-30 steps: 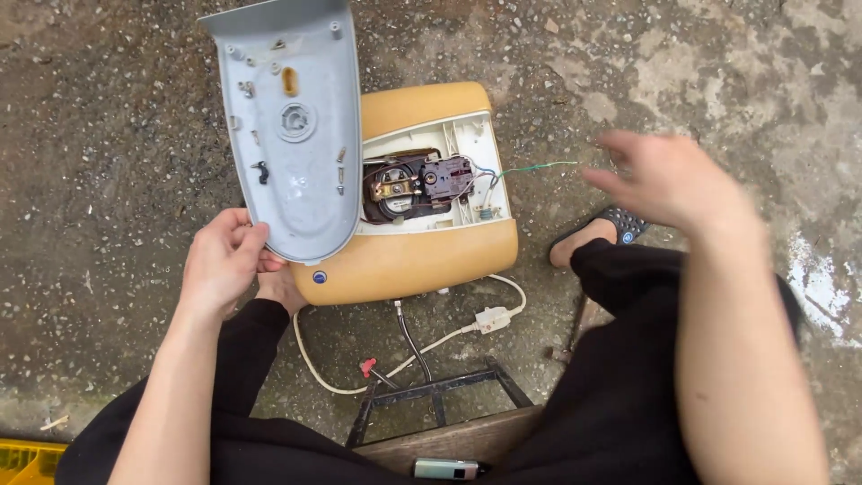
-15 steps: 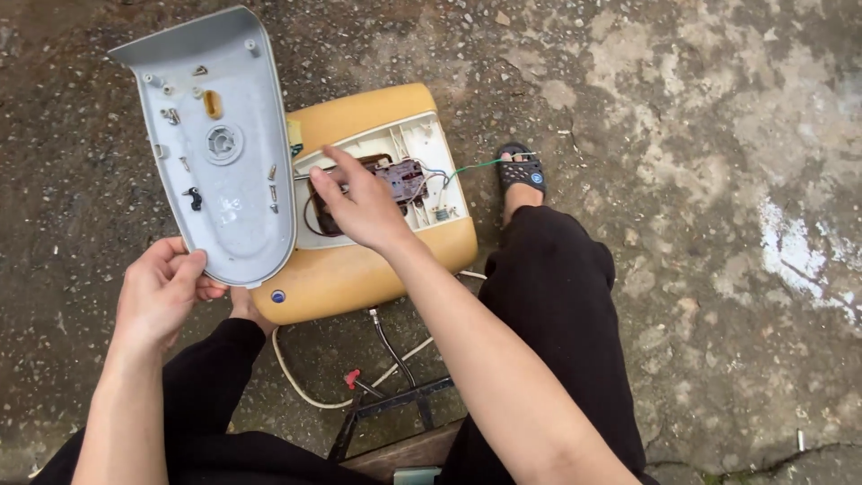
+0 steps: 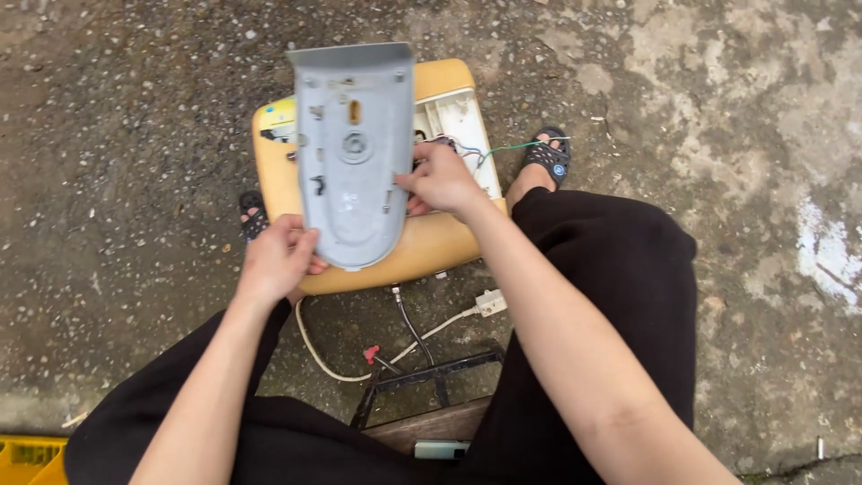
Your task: Disassembling a small yellow appliance to inspect internal components and collect loose screws from the cover.
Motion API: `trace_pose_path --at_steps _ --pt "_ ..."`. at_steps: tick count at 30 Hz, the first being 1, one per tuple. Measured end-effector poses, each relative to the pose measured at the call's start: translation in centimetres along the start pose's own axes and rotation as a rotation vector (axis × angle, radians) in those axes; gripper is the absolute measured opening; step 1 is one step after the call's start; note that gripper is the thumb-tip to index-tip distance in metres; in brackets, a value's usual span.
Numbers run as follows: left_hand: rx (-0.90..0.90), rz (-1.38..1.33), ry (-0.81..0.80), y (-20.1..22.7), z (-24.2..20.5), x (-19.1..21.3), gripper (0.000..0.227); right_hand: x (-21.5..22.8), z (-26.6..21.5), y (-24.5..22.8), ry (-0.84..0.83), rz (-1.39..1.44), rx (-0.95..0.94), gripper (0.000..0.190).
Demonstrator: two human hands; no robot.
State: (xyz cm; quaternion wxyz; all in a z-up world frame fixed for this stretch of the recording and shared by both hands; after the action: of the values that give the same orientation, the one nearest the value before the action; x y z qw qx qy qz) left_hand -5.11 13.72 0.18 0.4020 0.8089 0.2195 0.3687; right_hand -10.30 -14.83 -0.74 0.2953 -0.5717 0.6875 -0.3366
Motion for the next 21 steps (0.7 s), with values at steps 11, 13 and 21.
trace_pose_path --at_steps 11,13,21 --pt "-0.186 0.67 0.032 6.1 -7.6 2.0 0.056 5.7 -3.1 -3.4 0.101 -0.07 0.058 0.037" --pt "-0.113 0.64 -0.012 6.8 -10.0 4.7 0.058 7.4 -3.4 -3.6 0.105 -0.108 0.07 0.038" --pt "-0.657 0.289 0.482 8.7 -20.0 8.0 0.017 11.4 -1.2 -1.3 0.135 -0.133 0.114 0.017"
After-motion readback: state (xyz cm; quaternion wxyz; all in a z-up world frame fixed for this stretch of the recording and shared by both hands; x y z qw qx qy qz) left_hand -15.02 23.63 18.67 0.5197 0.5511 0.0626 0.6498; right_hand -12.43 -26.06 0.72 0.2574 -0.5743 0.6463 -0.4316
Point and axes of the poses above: each hand's wrist, its own z-axis towards the middle knuckle, its own x-axis out of the back of the hand, y = z × x, the point moved 2 cm from there along z, towards the middle knuckle, and after that the axes turned 6 degrees about -x, right-handed, at the moved point
